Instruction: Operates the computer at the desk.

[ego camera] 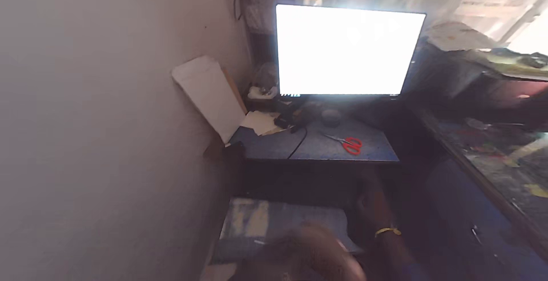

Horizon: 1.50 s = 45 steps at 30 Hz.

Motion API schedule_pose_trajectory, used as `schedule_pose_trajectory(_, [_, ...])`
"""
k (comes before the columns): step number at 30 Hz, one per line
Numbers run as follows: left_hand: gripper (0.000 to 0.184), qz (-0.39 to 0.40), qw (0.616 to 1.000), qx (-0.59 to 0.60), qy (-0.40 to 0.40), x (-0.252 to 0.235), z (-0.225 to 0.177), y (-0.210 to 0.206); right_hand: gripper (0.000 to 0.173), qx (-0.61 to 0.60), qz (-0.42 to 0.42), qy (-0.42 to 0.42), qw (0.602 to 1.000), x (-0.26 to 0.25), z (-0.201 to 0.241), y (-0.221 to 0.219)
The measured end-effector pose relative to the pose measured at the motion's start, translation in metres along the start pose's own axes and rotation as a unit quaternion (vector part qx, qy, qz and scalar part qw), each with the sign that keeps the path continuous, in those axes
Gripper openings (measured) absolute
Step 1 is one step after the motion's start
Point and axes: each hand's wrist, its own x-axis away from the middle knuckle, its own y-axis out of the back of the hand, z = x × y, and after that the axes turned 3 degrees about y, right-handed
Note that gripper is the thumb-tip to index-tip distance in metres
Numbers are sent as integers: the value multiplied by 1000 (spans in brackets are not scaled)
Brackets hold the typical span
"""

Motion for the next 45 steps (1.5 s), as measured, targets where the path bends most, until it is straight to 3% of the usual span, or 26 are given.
schedule_pose_trajectory(2, [18, -21, 985, -168, 34, 25, 53, 38, 55, -13, -24, 7, 1000, 0, 0, -3])
schedule_pose_trajectory(4, [19, -96, 945, -301, 88, 59, 98, 68, 51, -18, -42, 20, 999, 1, -1, -4])
schedule_pose_trajectory(6, [22, -148, 891, -401, 155, 93, 129, 97, 53, -10, -7, 12, 1000, 0, 1, 2])
schedule_pose_trajectory(9, [25, -149, 789, -538, 257, 137, 150, 130, 56, 22, 33, 6, 999, -1, -4, -1])
schedule_pose_trajectory(14, [40, -169, 699, -591, 365, 159, 156, 145, 52, 24, 3, 35, 999, -1, -12, -12])
schedule_pose_trajectory(20, [52, -215, 690, -578, 379, 168, 165, 149, 51, 12, -5, 36, 999, 2, -11, -9])
schedule_pose_trajectory(24, [47, -153, 617, -627, 451, 129, 149, 137, 47, 3, -35, 60, 998, 4, -9, -11])
schedule_pose_trajectory(25, [47, -152, 602, -650, 439, 131, 155, 139, 46, 0, -43, 65, 997, 4, -10, -14])
schedule_pose_trajectory(27, [49, -152, 598, -672, 410, 145, 171, 148, 46, 1, -49, 69, 996, 3, -12, -17])
schedule_pose_trajectory(36, [57, -151, 649, -659, 349, 180, 186, 154, 47, 13, -39, 83, 996, 7, -16, -19])
schedule_pose_trajectory(45, [66, -142, 647, -674, 327, 191, 204, 168, 48, 9, -38, 93, 995, 6, -16, -14])
